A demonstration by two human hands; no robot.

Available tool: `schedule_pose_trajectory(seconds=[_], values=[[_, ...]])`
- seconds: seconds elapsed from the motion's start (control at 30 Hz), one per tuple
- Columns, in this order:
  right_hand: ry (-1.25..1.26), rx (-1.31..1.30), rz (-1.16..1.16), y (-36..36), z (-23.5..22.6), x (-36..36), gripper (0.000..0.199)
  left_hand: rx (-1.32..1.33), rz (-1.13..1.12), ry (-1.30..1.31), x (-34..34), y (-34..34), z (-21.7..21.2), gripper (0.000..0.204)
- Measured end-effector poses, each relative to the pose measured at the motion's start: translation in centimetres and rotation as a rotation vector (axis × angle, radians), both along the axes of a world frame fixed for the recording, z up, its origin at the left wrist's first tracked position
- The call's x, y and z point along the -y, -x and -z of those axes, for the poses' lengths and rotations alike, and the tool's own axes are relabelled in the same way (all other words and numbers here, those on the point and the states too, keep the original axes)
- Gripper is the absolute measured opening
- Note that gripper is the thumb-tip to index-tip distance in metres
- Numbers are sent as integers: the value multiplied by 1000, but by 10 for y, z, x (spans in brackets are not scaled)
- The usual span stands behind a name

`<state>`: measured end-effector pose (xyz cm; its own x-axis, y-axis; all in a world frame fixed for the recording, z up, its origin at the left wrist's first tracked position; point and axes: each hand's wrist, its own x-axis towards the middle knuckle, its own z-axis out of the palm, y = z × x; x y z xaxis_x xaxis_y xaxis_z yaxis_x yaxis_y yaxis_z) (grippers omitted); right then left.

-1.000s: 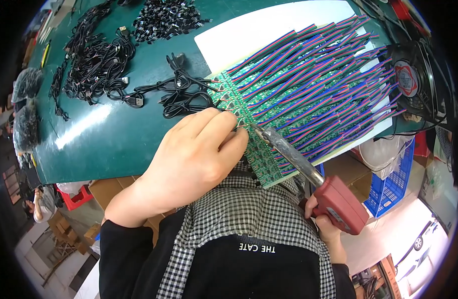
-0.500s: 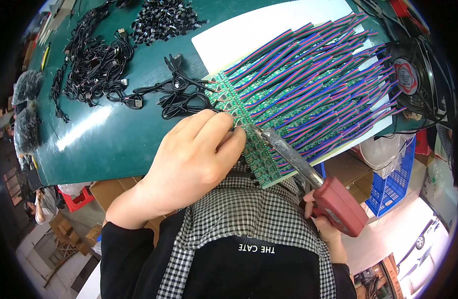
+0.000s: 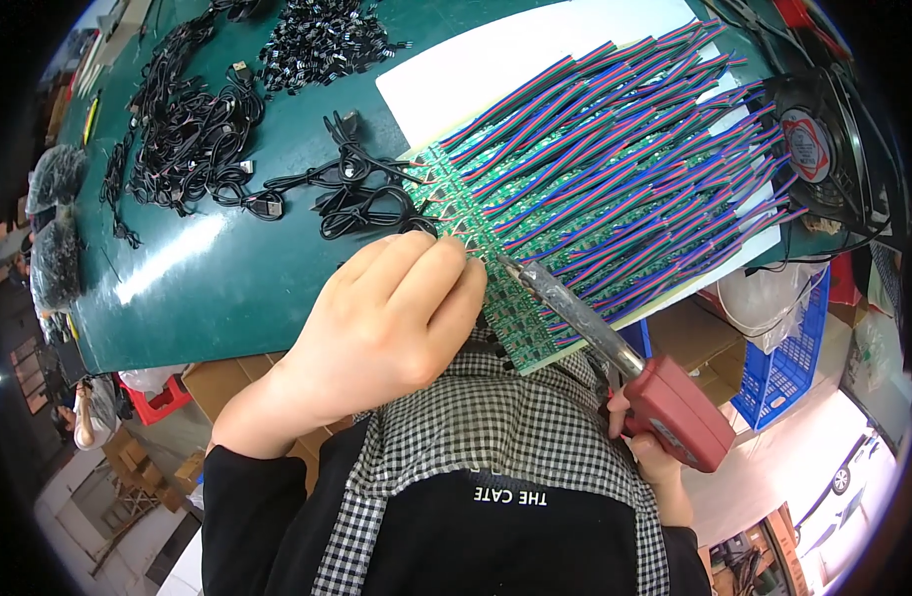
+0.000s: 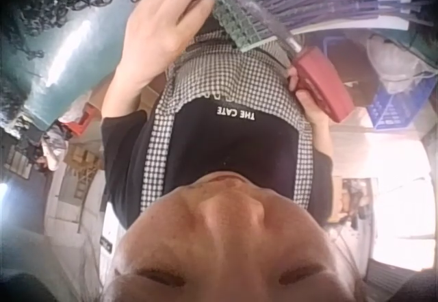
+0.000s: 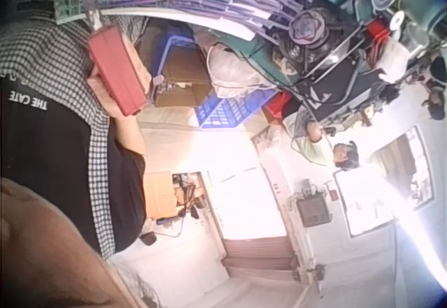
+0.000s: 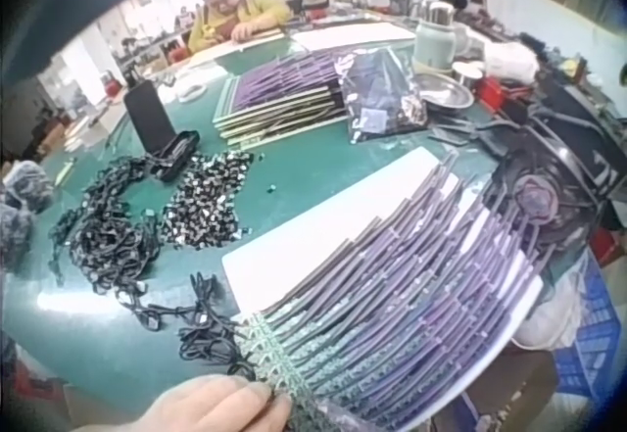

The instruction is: The person solders wires onto a PCB panel of LED strips using a soldering iron.

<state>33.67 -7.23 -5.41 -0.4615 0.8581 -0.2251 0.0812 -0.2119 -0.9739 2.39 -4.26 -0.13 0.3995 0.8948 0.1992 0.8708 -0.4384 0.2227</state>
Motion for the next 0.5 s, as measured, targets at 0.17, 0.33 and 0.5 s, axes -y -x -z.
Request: schedule_pose_trajectory(seconds=[0.17,0.33,0.5], values=[[-2,64,-6,-7,5,5,69,-45,73,-54,2,-2,0,29],[-118,168,-48,-12,10,7,67,-10,74,-70,4,-3,4,29],[-72,181,-24,-11,7,8,63,59,90,-36,0,2,2,29]])
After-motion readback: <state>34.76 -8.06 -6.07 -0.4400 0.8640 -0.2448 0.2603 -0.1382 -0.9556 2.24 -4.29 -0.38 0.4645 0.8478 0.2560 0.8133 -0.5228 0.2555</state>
